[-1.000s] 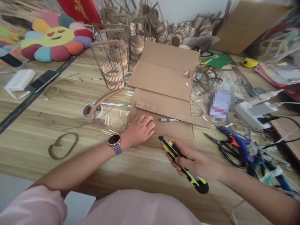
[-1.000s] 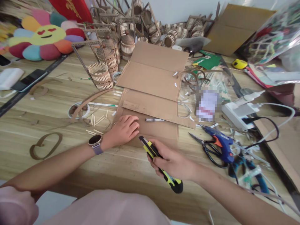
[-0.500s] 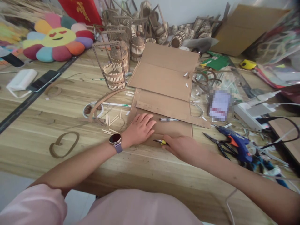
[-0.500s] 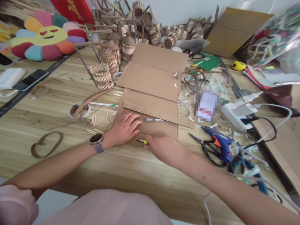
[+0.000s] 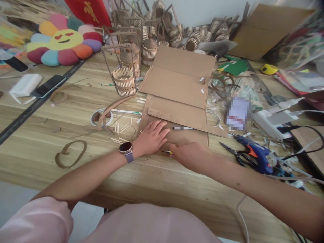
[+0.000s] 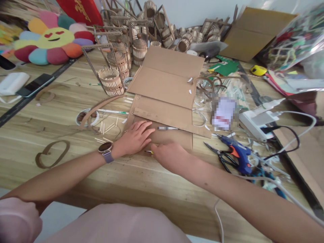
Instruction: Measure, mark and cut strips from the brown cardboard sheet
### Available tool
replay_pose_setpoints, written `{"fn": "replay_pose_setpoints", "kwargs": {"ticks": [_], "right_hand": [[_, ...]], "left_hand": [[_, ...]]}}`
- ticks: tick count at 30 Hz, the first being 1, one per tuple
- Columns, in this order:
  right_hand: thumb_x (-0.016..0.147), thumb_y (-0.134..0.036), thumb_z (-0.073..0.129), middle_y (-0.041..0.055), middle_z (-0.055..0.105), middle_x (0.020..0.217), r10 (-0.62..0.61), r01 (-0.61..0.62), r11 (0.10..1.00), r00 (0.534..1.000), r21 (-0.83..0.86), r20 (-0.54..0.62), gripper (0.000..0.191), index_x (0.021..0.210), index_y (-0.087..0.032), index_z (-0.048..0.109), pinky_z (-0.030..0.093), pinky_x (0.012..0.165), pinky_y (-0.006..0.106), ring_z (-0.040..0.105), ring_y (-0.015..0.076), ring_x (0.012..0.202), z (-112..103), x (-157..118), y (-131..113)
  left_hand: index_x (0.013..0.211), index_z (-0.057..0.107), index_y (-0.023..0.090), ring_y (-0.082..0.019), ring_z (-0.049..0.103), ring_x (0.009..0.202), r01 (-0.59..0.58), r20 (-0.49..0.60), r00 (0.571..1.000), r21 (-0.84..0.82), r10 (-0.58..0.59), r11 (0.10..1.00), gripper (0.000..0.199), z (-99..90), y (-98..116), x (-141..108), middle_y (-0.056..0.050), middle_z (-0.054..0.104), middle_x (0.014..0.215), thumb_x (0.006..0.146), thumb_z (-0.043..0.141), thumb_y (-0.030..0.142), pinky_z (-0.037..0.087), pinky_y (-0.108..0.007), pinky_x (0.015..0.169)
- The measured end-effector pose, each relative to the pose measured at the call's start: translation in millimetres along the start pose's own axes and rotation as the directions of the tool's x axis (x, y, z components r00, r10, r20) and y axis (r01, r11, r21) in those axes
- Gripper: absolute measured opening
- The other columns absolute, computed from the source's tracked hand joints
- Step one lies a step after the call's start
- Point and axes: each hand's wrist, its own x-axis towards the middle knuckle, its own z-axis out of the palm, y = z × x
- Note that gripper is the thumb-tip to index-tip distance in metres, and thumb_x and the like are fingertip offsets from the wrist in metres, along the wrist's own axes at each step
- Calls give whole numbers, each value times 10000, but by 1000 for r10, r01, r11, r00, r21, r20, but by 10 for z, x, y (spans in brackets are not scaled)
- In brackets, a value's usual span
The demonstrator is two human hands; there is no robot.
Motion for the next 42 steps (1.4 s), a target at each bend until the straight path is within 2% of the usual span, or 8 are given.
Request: {"fn": "replay_pose_setpoints", "kwargs": {"ticks": [8,16,21,24,27,32,39,42], "right_hand": [[1003,-299,444,81,739,758,16,-16,1000,1000,-2,22,236,1128,-166,594,450,558,268,734,250,719,-37,9,-25],[958,-180,491,82,720,740,-8,12,999,995,-51,94,212,1138,-134,593,419,497,264,727,247,689,-168,43,-69],[829,0,570,87,718,795,5,24,991,977,-132,212,464,1283,-96,545,430,483,242,734,231,680,-431,18,-208],[805,45,550,134,722,920,-16,55,978,982,-203,189,508,1298,-76,545,441,487,230,736,210,715,-506,5,-276],[804,59,521,146,716,964,-56,100,961,983,-259,173,522,1312,-62,537,434,470,239,730,204,708,-460,7,-267],[831,33,505,102,712,820,-97,131,963,983,-234,154,520,1339,-78,524,404,465,246,713,209,656,-336,38,-167],[798,60,518,110,719,895,-103,155,969,961,-193,256,517,1284,-104,584,398,468,250,718,215,665,-445,34,-131],[796,45,531,94,718,835,-72,129,976,952,-175,297,505,1271,-117,590,391,464,248,726,231,669,-457,39,-114]], "left_hand": [[1314,527,96,-355,395,1319,-12,1,1000,12,12,1000,388,10,-1,0,-199,456,1426,1004,429,309,341,-507,1110],[1314,531,116,-340,390,1335,4,20,1000,10,-4,1000,383,9,-1,4,-187,454,1441,1004,426,316,334,-504,1118],[1313,537,112,-336,391,1332,7,21,1000,-6,-7,1000,378,-3,8,8,-197,461,1433,996,442,295,336,-509,1112],[1312,541,103,-345,395,1326,-2,18,1000,-3,2,1000,378,-10,14,12,-198,461,1431,995,441,283,339,-504,1108],[1317,542,94,-356,400,1319,-2,20,1000,5,2,1000,388,-19,14,13,-200,463,1427,992,450,283,342,-501,1105],[1339,530,101,-346,393,1329,-13,47,999,-8,13,1000,400,-41,-6,6,-203,456,1442,1000,437,294,344,-508,1103],[1347,529,97,-349,396,1328,-27,67,997,0,27,1000,412,-57,-31,6,-195,450,1452,1016,412,311,332,-502,1117],[1349,528,96,-349,401,1327,-28,74,997,3,28,1000,416,-66,-33,9,-195,455,1448,1017,412,320,331,-504,1120]]}}
